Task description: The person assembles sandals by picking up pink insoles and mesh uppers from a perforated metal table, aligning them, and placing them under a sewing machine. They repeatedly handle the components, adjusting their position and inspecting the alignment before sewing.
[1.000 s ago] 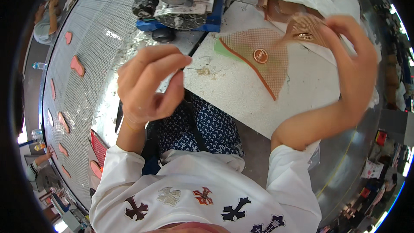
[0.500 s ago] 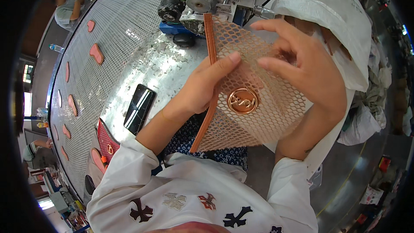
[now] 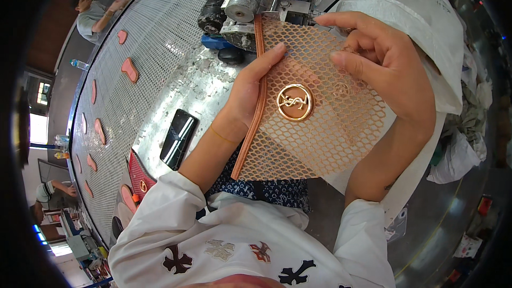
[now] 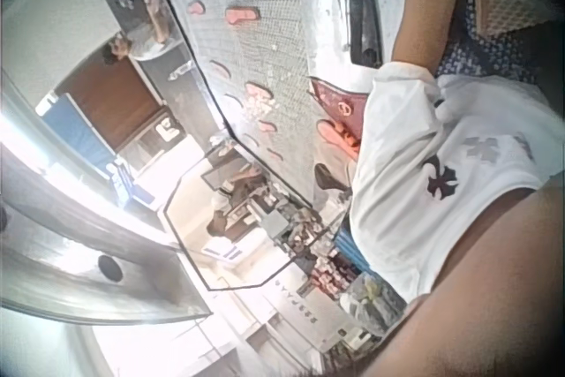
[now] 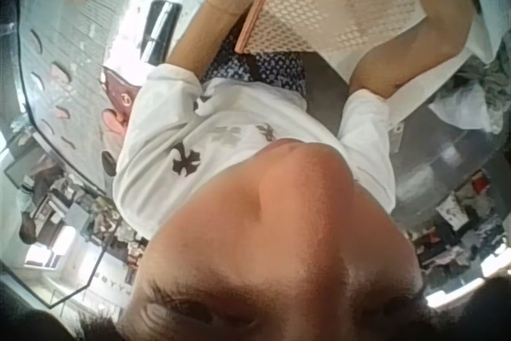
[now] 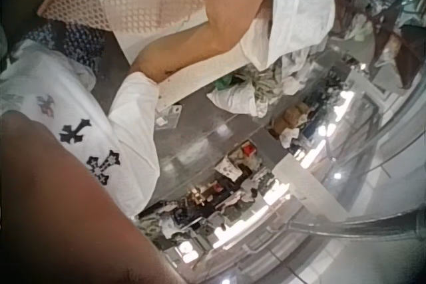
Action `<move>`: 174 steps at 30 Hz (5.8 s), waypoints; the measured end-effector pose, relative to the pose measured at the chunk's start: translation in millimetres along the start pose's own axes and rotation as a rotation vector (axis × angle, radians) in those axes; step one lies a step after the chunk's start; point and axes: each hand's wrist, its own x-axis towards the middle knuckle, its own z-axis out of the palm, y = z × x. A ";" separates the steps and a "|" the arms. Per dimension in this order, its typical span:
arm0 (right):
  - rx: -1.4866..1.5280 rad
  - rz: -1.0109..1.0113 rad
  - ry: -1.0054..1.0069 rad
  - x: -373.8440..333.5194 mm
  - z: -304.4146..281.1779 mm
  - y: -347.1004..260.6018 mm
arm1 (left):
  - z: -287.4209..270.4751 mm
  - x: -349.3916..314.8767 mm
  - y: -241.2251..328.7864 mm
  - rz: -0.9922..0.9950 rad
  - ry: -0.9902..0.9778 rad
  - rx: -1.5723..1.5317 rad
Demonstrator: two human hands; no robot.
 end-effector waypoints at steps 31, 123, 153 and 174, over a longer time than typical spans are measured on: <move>-0.258 -0.191 -0.230 -32.1 -17.7 -14.4 | -112.6 41.3 168.9 0.856 0.461 1.960; 0.009 -0.104 0.054 0.9 49.8 -7.2 | -10.6 -72.7 -76.5 0.617 0.387 0.083; -0.354 -0.371 -0.660 -8.9 84.1 -21.1 | -99.7 -155.4 -51.3 0.954 0.358 1.149; -0.336 -0.244 -0.693 2.6 121.3 -21.6 | -177.3 -240.0 191.0 1.373 1.366 1.722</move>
